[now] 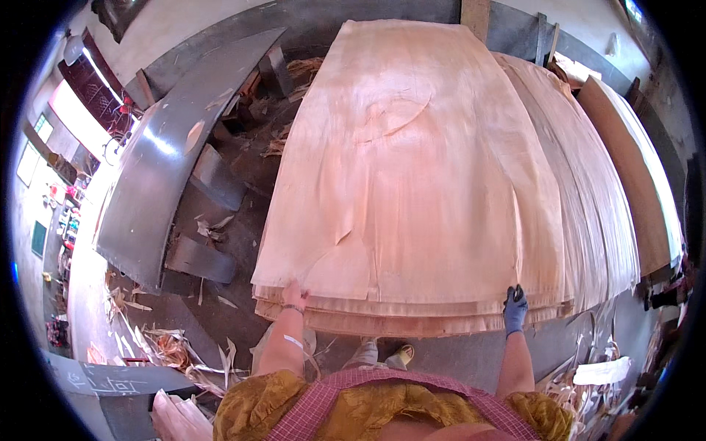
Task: The person applies tape to wood veneer sheets, trims them using a utility knife, and moves the sheets between stacks on a workshop table.
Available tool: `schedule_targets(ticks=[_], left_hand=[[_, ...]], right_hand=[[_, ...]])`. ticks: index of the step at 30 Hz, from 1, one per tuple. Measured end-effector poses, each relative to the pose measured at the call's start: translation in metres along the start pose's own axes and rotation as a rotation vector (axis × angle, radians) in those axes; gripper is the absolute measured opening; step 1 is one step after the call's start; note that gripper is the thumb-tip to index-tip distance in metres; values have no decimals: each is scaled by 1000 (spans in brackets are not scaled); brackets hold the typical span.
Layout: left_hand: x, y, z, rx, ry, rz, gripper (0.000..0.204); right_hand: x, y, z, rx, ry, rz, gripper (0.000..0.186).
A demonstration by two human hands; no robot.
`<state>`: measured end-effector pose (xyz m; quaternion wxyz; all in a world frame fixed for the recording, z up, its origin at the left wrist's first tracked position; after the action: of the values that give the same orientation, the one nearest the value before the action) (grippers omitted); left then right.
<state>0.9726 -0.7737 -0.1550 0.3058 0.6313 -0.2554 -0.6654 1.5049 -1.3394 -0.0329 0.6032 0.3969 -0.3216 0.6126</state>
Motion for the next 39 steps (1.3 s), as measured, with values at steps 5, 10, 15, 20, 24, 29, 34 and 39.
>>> schedule_targets(ticks=[5, 10, 15, 20, 24, 29, 34, 39], left_hand=[[29, 14, -21, 109, 54, -39, 19], [12, 35, 3, 29, 32, -98, 15], [16, 46, -23, 19, 30, -38, 26], [27, 79, 0, -66, 27, -18, 25], [26, 65, 3, -59, 25, -114, 22], [31, 58, 11, -206, 102, -141, 22], [29, 55, 14, -227, 72, -75, 15], [39, 13, 43, -172, 55, -145, 17]], right_hand=[[-41, -2, 35, -162, 286, 342, 48], [-20, 19, 13, -13, 347, 91, 53], [-19, 5, 13, 20, 389, 270, 47], [-17, 13, -7, 98, 324, 154, 47], [-30, 9, -10, 88, 376, 214, 48], [-24, 31, -16, 110, 456, 116, 48], [-40, 33, -16, 94, 458, 153, 46], [-30, 49, -31, 179, 323, 15, 48]])
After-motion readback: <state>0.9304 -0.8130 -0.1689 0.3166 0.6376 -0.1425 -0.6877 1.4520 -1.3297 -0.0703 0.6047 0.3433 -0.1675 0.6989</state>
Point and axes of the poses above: each hand's wrist, its own y-axis away from the middle knuckle, its own z-axis out of the back of the hand, x = y × z, the point moved 8 cm from there along -y, towards the middle knuckle, and after that the axes turned 11 degrees about -y, right-handed, at the moved point
